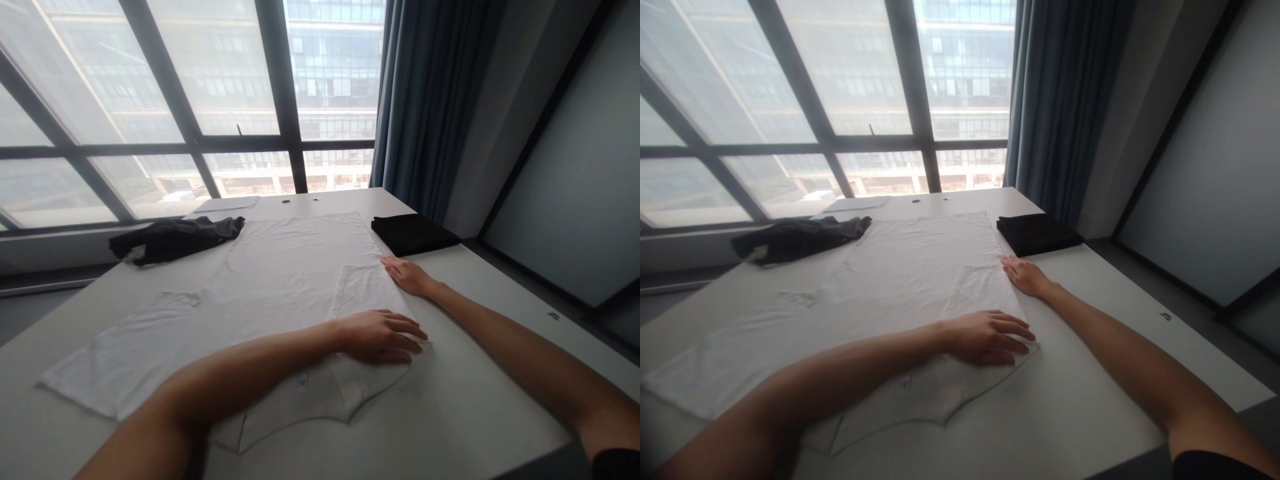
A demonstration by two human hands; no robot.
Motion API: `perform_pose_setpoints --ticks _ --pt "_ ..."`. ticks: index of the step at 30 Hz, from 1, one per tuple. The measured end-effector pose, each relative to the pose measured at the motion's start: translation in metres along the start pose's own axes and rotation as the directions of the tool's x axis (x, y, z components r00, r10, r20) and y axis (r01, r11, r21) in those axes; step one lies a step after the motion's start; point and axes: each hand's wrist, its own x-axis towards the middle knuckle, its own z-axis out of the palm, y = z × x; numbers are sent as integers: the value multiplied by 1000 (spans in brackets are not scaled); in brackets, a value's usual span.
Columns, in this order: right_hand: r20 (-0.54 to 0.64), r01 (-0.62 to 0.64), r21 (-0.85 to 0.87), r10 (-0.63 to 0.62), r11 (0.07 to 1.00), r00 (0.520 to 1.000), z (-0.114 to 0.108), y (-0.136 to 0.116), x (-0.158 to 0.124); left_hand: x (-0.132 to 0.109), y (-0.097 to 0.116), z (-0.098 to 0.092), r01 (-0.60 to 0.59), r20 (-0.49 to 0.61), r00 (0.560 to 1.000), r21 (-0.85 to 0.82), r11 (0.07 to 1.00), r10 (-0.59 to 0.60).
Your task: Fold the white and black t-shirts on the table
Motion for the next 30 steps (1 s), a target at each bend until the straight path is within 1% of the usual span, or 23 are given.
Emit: perform_pose_setpoints --ticks 3,6,8,12,14,16,19,22,24,25,27,28,30 --pt "-4 -2 1 2 1000 1000 0 1 0 0 -2 2 -34 -28 999 54 998 36" --pt "-9 3 1 -3 1000 1000 1 1 0 0 -2 3 -30 -24 999 96 995 32" --pt "-13 4 3 -4 1000 1000 1 1 0 1 0 2 -15 -29 999 102 995 18" --pt "-11 -2 9 2 1000 1000 1 2 0 1 0 1 -21 -85 996 83 996 28" --pt "-7 -4 3 4 1000 1000 1 2 0 1 -1 1 -42 -79 996 80 996 48" --pt "-3 -3 -5 3 1000 1000 0 1 -1 1 -1 0 -55 -50 997 74 996 59" --pt "-2 3 -11 -3 1000 1000 -2 -1 -1 1 0 0 -47 -36 998 54 997 49" --pt "0 -1 -13 1 1000 1000 -3 -3 -1 1 0 0 6 -101 995 71 997 1" --pt "6 -9 -18 9 1000 1000 -4 -3 -1 0 -1 2 96 -135 987 106 990 -81" --pt "10 -10 -23 10 1000 1000 -4 -3 -1 0 -2 4 147 -130 983 121 982 -131" --pt "20 -7 -33 8 999 1000 -4 -2 -1 -2 -4 6 224 -80 973 139 965 -215" --pt "23 -5 -36 6 999 1000 -4 -2 -1 -3 -6 6 241 -47 971 140 960 -236" --pt "24 -4 -32 5 999 1000 -4 -2 -1 -5 -8 5 240 7 970 135 961 -243"
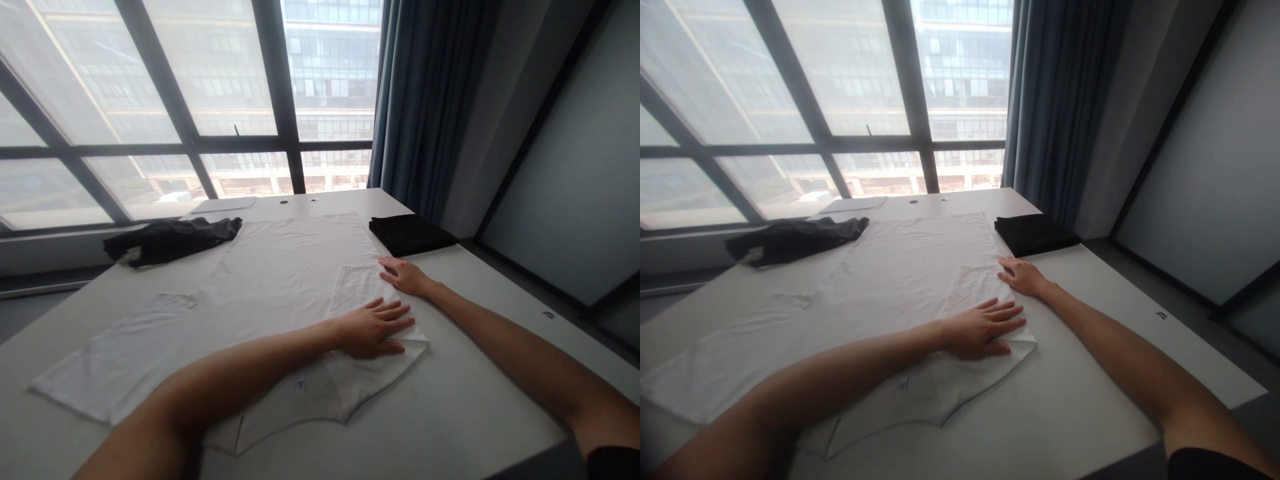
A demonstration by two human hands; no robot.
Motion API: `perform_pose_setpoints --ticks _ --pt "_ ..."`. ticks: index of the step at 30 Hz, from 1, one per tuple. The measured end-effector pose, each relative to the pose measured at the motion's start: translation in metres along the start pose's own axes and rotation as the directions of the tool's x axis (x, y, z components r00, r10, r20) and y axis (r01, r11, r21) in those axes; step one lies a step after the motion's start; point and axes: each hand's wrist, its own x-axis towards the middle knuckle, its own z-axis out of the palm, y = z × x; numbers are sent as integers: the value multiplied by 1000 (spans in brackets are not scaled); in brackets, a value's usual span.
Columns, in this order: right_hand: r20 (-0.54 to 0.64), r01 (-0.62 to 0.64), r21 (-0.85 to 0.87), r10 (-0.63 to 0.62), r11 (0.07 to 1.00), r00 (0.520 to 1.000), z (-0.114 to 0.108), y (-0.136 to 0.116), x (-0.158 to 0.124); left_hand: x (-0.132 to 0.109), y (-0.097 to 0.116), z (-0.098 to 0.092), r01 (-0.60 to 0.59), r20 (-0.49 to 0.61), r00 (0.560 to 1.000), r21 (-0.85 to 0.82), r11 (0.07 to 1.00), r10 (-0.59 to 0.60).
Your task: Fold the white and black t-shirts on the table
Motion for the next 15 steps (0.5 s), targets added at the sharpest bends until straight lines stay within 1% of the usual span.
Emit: perform_pose_setpoints --ticks 3,5,7,9,12,15 --pt "-9 -11 25 11 1000 1000 -1 -1 0 -1 -5 -9 -35 73 997 -6 999 36" --pt "-11 -15 33 15 999 1000 -1 -1 0 -3 -9 -19 -47 117 992 1 999 46" --pt "-9 -14 32 15 999 1000 -1 0 1 -10 -13 -33 -38 135 990 29 999 33" --pt "-8 -17 33 17 999 1000 0 0 1 -23 -15 -48 -17 138 990 74 997 6" --pt "-12 -23 37 23 999 1000 1 2 1 -51 -15 -66 25 150 988 141 990 -46" --pt "-18 -22 34 23 999 1000 2 2 1 -77 -15 -72 74 126 987 200 977 -100"
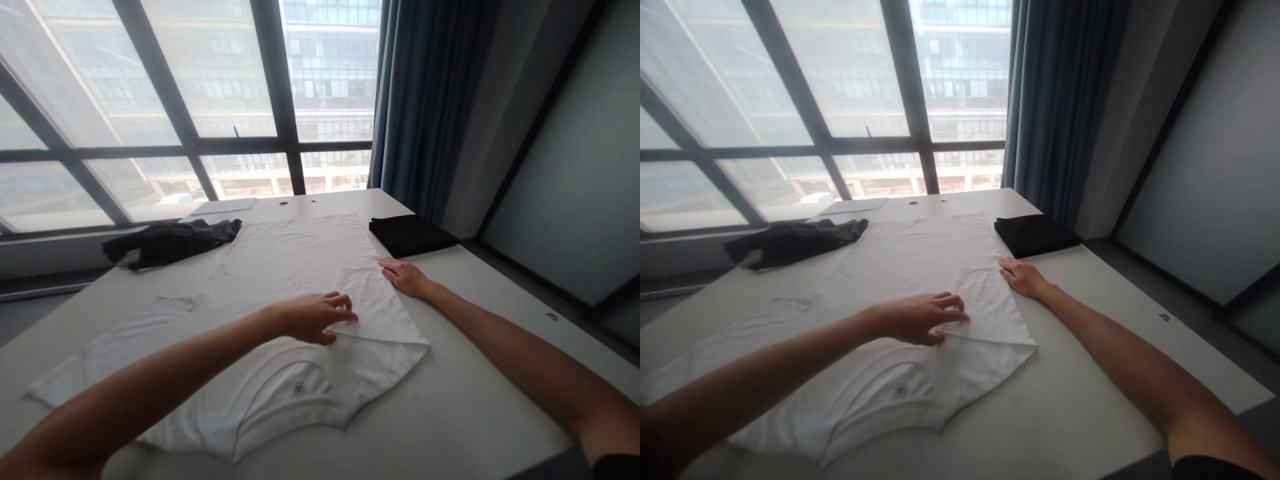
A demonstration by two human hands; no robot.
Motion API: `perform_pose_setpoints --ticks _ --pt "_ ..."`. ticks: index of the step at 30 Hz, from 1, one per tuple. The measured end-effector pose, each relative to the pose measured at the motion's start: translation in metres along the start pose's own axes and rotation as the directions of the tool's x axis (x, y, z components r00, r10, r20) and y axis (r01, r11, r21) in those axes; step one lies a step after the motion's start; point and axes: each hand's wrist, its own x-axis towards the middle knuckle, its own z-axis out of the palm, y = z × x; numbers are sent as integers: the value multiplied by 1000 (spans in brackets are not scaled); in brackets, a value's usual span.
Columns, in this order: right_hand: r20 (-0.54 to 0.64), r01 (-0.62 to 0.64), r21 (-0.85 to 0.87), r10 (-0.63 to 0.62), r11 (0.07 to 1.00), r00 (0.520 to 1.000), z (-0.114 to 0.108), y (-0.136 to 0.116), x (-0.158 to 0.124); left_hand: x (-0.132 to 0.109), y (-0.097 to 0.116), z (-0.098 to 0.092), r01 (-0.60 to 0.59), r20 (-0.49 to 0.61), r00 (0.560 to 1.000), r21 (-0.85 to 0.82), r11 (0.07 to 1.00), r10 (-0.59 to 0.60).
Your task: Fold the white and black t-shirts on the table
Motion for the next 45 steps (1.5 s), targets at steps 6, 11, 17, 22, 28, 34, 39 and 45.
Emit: perform_pose_setpoints --ticks 6,11,17,22,28,34,39,45 --pt "-8 -4 5 4 1000 1000 1 -1 0 -14 -2 9 20 -74 997 163 986 -8" --pt "0 4 3 -4 1000 1000 0 -2 -1 -18 -4 -4 1 -96 995 115 993 11" --pt "4 1 2 -1 1000 1000 1 -1 -1 0 -11 -13 110 -139 983 -56 992 -117" --pt "5 15 -12 -15 1000 1000 0 -2 -2 49 -39 14 229 -271 937 -2 974 -221" --pt "20 29 -20 -29 999 999 -2 -3 -2 75 -79 47 459 -264 852 -37 887 -452" --pt "10 29 -31 -29 999 1000 0 -1 -1 88 -109 33 616 -190 737 -207 760 -649" --pt "20 34 -36 -33 999 999 0 0 -1 91 -103 27 628 -246 717 -177 758 -652" --pt "-57 90 -8 -90 996 994 -4 -9 -3 97 -66 49 368 -284 887 -40 929 -364"
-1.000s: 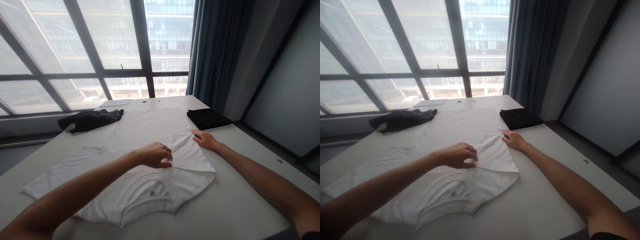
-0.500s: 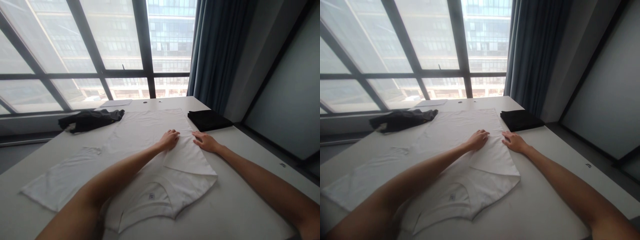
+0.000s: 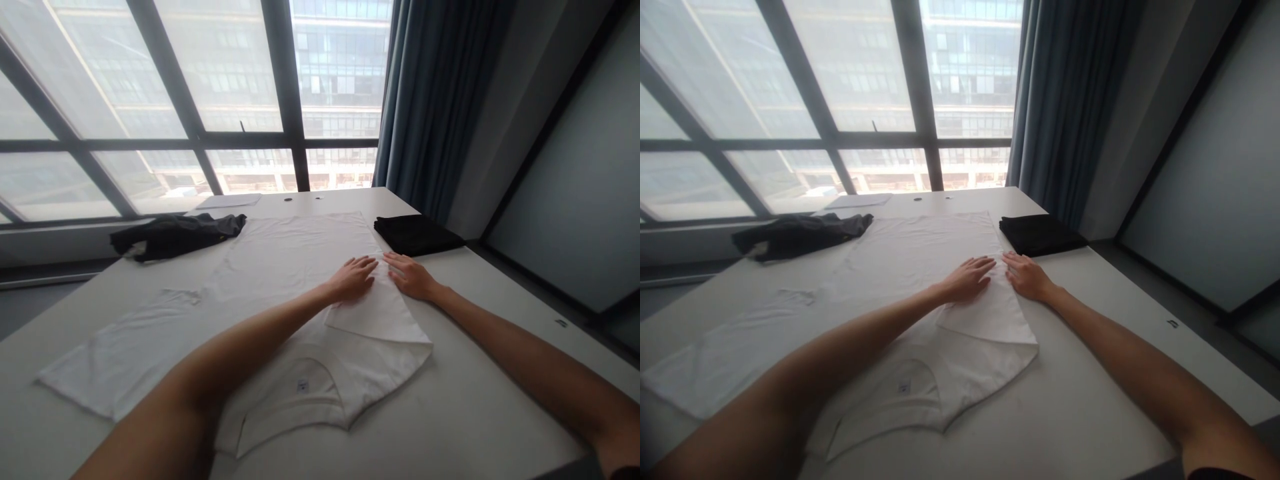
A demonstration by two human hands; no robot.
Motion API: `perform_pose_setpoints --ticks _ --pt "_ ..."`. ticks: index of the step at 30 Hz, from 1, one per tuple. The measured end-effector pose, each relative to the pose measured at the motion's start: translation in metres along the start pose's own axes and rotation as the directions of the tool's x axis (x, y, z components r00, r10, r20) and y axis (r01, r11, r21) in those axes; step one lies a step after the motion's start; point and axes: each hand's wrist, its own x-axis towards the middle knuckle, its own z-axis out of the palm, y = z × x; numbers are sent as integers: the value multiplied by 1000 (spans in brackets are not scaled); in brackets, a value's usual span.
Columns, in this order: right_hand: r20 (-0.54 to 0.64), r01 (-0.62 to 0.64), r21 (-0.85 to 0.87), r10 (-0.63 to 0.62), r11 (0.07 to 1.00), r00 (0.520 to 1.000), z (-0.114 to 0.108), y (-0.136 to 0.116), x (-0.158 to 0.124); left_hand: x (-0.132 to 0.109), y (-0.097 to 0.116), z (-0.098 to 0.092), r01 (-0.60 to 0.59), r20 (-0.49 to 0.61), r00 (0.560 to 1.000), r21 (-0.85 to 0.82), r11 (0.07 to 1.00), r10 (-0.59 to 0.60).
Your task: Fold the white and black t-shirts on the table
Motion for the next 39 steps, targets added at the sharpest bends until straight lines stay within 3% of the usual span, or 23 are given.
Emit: perform_pose_setpoints --ticks 3,6,10,14,19,23,26,30,39 --pt "68 43 49 -46 998 997 3 -8 -2 -5 9 12 -38 120 992 1 999 38" --pt "236 14 25 -20 1000 971 8 -12 -4 -7 9 16 -35 136 990 0 999 34" --pt "315 -7 -32 17 999 949 10 -12 -6 -7 6 14 -44 144 989 -4 999 45" --pt "342 -34 -11 35 999 939 5 -12 -4 -10 14 5 -65 133 989 44 997 59" --pt "312 -55 31 43 998 949 4 -10 -4 -24 58 -10 -148 44 988 83 986 145" --pt "308 -40 17 33 999 951 4 -10 -4 -42 98 -14 -379 89 918 -98 920 387" --pt "304 -28 21 20 999 952 2 -13 -5 -58 116 -13 -454 153 860 -206 867 487" --pt "298 -20 13 15 1000 954 2 -14 -5 -69 124 -14 -480 142 836 -278 832 530" --pt "309 -10 -15 15 1000 951 1 -16 -5 -68 126 -13 -492 144 816 -338 803 560"
